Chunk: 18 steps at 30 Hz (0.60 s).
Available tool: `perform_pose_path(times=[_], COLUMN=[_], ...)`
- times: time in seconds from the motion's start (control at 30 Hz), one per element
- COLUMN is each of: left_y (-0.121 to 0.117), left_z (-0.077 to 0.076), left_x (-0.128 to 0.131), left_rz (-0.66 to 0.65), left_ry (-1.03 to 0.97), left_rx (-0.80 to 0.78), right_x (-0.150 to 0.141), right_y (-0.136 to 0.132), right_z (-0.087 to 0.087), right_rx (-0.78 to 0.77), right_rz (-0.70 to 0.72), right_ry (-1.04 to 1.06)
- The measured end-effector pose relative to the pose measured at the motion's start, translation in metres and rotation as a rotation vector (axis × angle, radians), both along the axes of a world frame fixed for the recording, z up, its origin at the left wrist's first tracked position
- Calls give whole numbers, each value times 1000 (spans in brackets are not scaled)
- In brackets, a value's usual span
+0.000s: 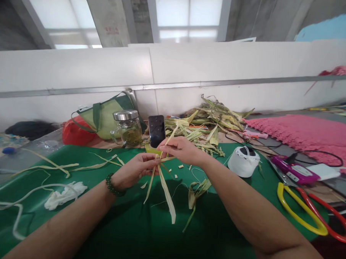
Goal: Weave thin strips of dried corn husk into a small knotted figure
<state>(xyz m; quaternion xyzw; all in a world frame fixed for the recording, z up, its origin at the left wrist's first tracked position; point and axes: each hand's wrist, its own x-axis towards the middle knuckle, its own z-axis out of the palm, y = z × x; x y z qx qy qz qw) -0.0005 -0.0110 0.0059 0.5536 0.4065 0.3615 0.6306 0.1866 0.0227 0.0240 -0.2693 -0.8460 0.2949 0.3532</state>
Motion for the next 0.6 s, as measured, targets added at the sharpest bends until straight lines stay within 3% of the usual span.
perform_pose_path(times=[0.17, 0.27, 0.43, 0.6], left_y=[1, 2, 1, 1], left_z=[-3, -3, -2, -4], left_x=[1, 2, 3, 2], left_rz=[142, 228, 170, 165], left_ry=[-13, -78, -127, -62], left_rx=[86, 57, -12, 59], right_x=[-2, -3, -1, 1], right_y=[-3, -2, 4, 1], right_z=[4, 3, 0, 2], right_rx=[9, 38, 50, 61], right_rz=[-35, -115, -103, -112], right_ry=[-15, 6, 63, 1])
